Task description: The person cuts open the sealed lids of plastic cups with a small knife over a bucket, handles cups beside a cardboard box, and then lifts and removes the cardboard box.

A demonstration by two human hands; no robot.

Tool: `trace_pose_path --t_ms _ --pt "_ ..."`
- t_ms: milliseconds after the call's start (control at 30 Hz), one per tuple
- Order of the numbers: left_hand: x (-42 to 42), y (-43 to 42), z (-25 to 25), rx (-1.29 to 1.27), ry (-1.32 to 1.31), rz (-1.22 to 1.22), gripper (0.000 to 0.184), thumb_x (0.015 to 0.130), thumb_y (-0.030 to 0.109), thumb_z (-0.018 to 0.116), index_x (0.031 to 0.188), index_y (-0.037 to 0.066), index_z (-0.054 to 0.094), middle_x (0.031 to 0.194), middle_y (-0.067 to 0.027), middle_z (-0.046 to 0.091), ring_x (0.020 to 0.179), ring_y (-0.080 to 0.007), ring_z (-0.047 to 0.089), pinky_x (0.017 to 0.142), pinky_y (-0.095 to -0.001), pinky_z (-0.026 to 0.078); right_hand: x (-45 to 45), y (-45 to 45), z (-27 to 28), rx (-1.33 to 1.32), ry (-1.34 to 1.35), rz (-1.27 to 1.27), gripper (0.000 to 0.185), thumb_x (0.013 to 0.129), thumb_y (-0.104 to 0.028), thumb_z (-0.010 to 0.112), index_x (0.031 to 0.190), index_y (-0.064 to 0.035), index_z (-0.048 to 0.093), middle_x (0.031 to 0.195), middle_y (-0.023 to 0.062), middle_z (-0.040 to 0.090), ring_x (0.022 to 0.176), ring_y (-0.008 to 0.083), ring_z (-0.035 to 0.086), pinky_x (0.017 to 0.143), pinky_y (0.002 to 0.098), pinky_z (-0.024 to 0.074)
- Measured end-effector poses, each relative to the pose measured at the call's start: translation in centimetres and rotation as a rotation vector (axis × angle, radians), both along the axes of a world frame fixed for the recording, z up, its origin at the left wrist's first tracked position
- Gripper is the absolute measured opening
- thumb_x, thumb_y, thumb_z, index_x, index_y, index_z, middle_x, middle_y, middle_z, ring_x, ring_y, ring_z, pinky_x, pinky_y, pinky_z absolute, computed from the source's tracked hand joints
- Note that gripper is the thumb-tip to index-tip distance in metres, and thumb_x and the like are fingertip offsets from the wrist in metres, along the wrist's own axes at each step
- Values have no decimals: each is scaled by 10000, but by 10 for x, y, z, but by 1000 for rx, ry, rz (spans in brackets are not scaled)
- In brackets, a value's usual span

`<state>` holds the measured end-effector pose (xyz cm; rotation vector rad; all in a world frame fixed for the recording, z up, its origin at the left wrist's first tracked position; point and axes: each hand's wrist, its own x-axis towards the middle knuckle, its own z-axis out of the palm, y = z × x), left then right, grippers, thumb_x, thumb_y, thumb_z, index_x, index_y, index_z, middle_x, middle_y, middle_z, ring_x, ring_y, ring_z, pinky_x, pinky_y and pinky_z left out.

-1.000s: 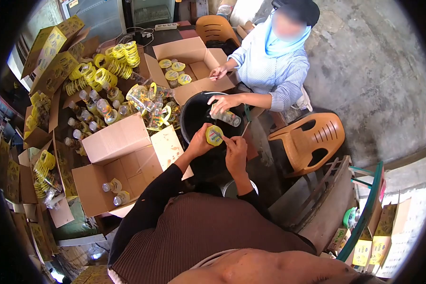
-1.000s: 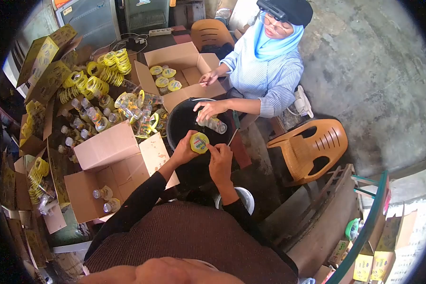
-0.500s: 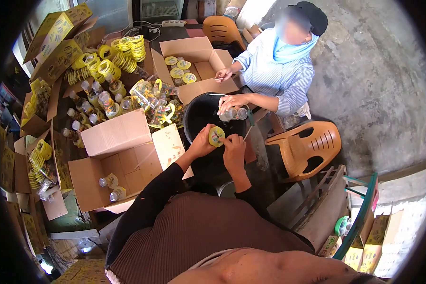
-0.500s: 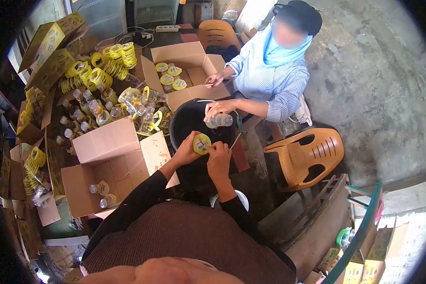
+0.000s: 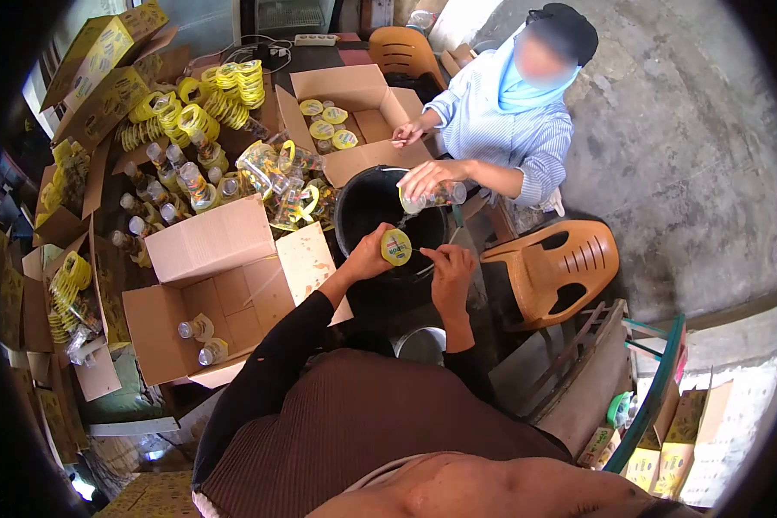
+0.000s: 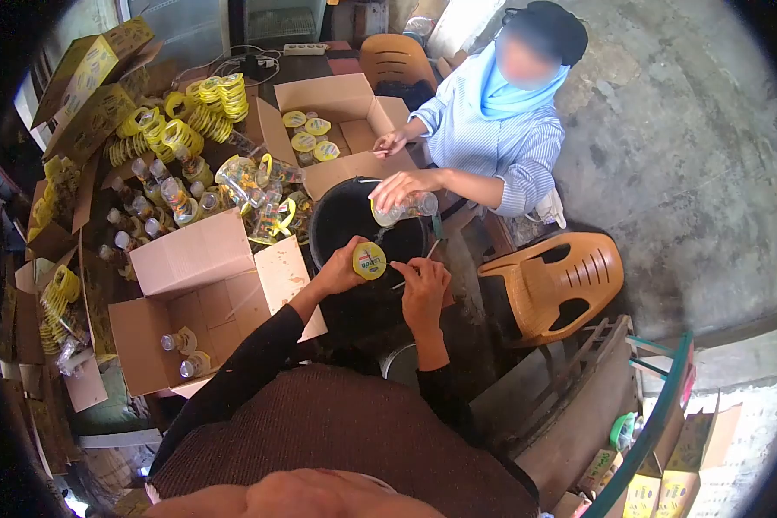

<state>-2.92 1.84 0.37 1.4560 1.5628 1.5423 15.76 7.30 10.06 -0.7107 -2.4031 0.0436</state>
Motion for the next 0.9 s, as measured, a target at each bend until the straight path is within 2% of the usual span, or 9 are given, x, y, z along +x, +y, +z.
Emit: trace_pose_path --t_ms 100,433,500,600,667,900 --pt "-1 1 0 -11 13 -47 623 655 87 821 1158 39 457 1030 -182 657 1011 -378 645 846 -414 527 1 0 -6 31 5 76 261 799 -43 627 1006 -169 725 941 -2 553 936 217 518 884 393 370" --pt "-3 0 1 -9 18 -73 624 652 95 829 1154 47 462 1011 -175 661 998 -375 652 834 -411 530 -6 1 -14 67 -18 103 293 762 -43 627 995 -193 721 938 -13 568 948 214 530 891 393 369" --pt "-3 0 2 -19 11 -81 624 650 96 831 1153 47 464 1009 -174 661 995 -375 653 832 -409 531 -8 1 -12 81 -56 130 235 766 -58 635 962 -156 719 951 -10 575 962 202 533 899 394 366" --pt "-2 -1 6 -20 23 -93 617 650 104 832 1146 49 470 1006 -173 661 986 -371 656 826 -403 532 -15 3 -21 72 -82 187 236 779 -63 633 979 -157 716 943 -16 579 965 193 536 904 389 360" --pt "-2 -3 8 -33 16 -102 608 659 95 829 1152 60 473 1015 -148 672 978 -327 675 832 -382 534 -18 4 -28 83 -94 191 231 782 -64 634 976 -159 716 942 -19 582 966 189 537 902 385 358" --pt "-2 -2 9 -59 -23 -86 611 657 105 837 1149 55 477 1016 -142 680 978 -301 681 833 -375 532 -15 15 -27 137 -83 194 222 775 -60 635 956 -160 717 939 -23 581 957 179 542 898 381 355"
